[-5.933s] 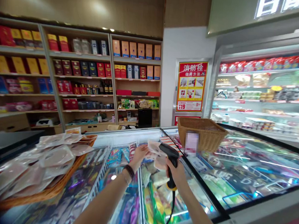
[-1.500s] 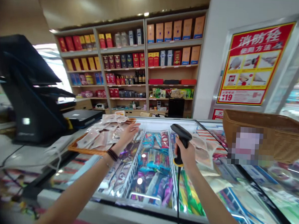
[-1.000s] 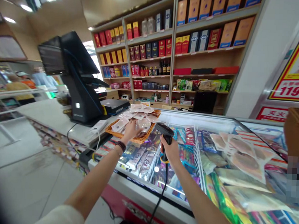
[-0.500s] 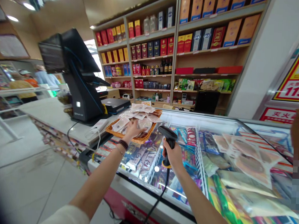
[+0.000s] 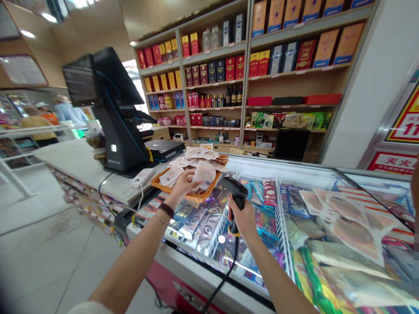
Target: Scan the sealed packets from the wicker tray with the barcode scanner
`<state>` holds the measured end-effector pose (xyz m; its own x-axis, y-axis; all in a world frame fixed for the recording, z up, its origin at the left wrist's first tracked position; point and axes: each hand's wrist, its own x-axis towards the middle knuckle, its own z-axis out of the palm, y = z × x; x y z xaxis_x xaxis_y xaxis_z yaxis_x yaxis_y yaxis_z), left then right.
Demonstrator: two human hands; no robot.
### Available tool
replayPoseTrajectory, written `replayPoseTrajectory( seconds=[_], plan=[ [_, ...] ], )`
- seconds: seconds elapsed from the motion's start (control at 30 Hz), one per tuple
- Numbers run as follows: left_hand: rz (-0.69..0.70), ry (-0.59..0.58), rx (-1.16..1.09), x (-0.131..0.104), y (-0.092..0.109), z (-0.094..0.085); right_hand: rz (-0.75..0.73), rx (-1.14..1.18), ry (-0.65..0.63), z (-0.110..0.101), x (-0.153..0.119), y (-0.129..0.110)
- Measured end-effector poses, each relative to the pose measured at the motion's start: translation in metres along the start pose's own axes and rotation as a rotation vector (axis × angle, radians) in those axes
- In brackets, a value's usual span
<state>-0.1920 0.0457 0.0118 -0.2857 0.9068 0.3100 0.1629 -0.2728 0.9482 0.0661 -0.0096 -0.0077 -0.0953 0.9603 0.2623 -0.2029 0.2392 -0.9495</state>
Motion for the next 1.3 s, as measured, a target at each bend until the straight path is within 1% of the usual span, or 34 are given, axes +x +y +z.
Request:
replayPoseTrajectory(
  seconds=[0.1, 0.27, 0.4, 0.63, 0.83, 1.0, 1.1, 1.17, 1.23, 1.3],
  plan=[
    [-0.04, -0.021, -0.109, -0.007, 0.009, -0.003, -0.018, -0.007, -0.02, 0.001, 0.0, -0.002],
    [-0.075, 0.063, -0.199, -0.012, 0.02, -0.003, -0.048, -0.057, -0.078, 0.001, -0.001, -0.004],
    [-0.065, 0.067, -0.234, -0.014, 0.021, -0.002, -0.079, -0.15, -0.135, 0.002, -0.004, -0.008],
    [-0.037, 0.064, -0.252, -0.015, 0.022, -0.002, -0.072, -0.288, -0.161, 0.002, -0.008, -0.016],
    [-0.029, 0.057, -0.237, -0.016, 0.021, -0.004, -0.062, -0.249, -0.135, 0.001, -0.006, -0.011],
    [-0.033, 0.082, -0.246, -0.016, 0.023, -0.002, -0.07, -0.149, -0.144, -0.002, -0.005, -0.01],
    [-0.045, 0.114, -0.254, -0.013, 0.026, 0.006, -0.048, -0.07, -0.1, -0.014, -0.004, -0.013],
    [-0.048, 0.137, -0.246, -0.01, 0.029, 0.018, -0.036, -0.017, -0.051, -0.029, -0.003, -0.017],
    [-0.046, 0.117, -0.257, -0.007, 0.033, 0.036, -0.025, 0.014, 0.008, -0.05, -0.003, -0.023],
    [-0.069, 0.066, -0.3, -0.004, 0.036, 0.058, -0.01, 0.014, 0.106, -0.077, -0.005, -0.031]
  ],
)
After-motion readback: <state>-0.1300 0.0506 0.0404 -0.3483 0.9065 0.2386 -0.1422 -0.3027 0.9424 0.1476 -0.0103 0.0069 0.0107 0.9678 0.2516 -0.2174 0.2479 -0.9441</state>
